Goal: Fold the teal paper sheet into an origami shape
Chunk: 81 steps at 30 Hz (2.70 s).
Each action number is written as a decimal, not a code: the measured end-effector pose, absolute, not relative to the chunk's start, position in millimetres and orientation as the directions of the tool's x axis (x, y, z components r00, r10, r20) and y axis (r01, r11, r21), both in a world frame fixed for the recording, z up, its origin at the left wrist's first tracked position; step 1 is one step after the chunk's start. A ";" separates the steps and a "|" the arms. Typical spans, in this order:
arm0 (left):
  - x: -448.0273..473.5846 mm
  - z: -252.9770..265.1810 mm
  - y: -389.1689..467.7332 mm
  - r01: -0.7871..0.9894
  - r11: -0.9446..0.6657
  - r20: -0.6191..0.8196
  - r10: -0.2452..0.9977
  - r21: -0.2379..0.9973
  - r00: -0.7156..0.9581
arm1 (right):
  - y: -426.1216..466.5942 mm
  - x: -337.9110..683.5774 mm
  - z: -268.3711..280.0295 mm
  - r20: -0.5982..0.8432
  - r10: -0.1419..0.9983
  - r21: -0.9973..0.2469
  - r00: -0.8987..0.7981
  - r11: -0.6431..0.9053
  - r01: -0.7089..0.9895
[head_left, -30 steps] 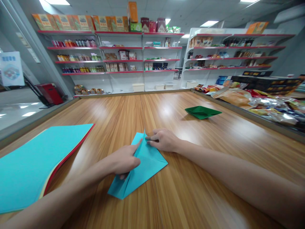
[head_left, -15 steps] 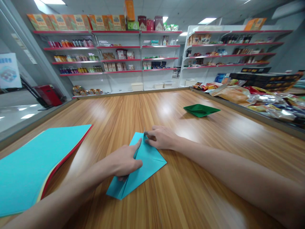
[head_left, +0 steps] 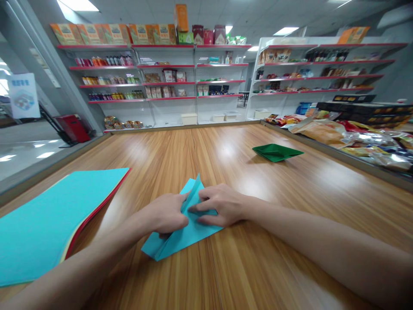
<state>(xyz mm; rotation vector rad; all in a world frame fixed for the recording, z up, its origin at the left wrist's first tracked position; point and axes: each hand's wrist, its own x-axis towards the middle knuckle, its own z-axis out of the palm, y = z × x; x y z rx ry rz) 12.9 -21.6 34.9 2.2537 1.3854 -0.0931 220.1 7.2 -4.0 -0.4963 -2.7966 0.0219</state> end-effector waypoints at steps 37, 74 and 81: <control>29.6 26.1 -59.2 0.855 -0.516 -0.258 0.835 -0.057 0.487 | 24.2 213.7 -3.0 0.726 0.656 -0.377 -0.204 0.629 0.680; 18.2 11.4 -37.8 0.789 -0.605 0.043 0.790 -0.112 0.612 | -42.5 184.5 30.1 -0.057 0.827 -0.034 -0.559 0.558 0.829; 13.3 6.9 -39.9 0.804 -0.595 0.118 0.798 -0.007 0.591 | -40.8 184.4 33.1 -0.073 0.865 -0.190 -0.497 0.477 0.858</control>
